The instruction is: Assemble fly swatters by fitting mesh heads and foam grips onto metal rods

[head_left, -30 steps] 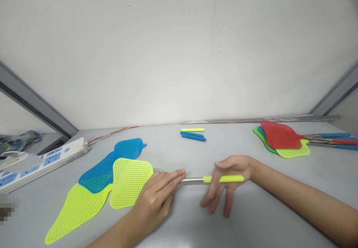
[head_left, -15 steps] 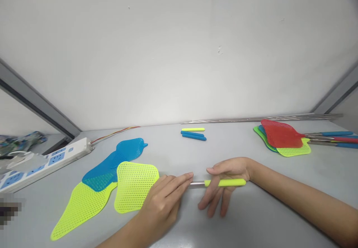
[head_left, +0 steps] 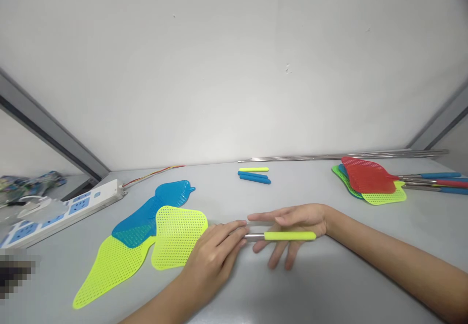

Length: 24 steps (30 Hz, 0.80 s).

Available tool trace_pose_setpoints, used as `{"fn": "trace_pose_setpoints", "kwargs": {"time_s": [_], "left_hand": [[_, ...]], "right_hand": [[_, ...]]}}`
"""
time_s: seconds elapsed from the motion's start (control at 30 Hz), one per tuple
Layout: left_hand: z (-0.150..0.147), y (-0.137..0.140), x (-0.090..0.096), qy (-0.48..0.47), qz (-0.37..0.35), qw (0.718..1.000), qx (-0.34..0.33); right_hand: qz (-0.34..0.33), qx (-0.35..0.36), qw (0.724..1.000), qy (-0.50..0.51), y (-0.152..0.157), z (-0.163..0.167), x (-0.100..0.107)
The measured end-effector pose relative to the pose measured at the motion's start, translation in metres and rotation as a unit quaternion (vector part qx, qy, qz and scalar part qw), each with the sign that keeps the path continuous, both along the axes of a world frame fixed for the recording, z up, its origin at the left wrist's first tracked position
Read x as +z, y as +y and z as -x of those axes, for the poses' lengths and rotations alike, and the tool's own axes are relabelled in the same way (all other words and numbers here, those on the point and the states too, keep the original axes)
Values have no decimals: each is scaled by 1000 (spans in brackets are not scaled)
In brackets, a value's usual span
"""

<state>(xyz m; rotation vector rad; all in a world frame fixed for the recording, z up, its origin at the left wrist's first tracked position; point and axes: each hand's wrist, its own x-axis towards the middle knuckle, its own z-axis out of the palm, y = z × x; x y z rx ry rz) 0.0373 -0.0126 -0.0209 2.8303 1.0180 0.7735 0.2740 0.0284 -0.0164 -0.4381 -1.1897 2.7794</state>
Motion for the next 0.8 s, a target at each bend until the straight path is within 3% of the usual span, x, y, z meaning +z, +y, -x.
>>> {"fn": "trace_pose_setpoints", "kwargs": {"time_s": [0.4, 0.8], "left_hand": [[1, 5, 3, 90, 7, 993, 80], [0, -13, 1, 124, 40, 990, 53]], "right_hand": [[-170, -81, 966, -176, -12, 7, 8], [-103, -107, 952, -267, -37, 24, 19]]}}
